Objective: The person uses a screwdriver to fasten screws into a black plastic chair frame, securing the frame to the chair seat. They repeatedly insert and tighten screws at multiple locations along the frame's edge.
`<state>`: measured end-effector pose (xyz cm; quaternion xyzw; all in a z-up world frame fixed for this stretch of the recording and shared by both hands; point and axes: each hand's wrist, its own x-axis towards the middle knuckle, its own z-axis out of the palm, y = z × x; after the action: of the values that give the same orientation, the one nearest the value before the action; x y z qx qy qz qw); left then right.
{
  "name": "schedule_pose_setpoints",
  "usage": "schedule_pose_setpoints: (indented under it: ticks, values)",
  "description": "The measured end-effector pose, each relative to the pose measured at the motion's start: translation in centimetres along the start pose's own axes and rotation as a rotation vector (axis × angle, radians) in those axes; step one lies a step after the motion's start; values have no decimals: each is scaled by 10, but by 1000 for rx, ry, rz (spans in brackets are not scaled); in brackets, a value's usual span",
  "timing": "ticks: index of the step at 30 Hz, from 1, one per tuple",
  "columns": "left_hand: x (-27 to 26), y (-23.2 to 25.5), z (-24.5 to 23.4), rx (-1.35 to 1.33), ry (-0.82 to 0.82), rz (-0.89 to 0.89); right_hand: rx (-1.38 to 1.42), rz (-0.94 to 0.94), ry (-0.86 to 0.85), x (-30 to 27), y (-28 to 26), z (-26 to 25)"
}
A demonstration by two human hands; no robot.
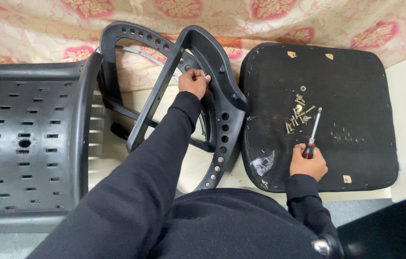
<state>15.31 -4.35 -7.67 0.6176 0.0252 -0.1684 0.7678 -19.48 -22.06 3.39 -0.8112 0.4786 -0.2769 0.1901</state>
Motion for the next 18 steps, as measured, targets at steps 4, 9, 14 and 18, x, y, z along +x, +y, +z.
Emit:
schedule_pose_setpoints:
  ticks: [4,9,14,18]
  values:
    - [-10,11,2,-17,-3,23,18,2,6,-2,-2,-4]
    - [-35,31,8,-136,-80,61,306,257,-151,-4,-34,-15]
    - [-52,54,21,-41,-111,97,744,189,-342,12,-102,-28]
    - [-64,65,29,6,-86,102,838,31,-454,13,-155,-47]
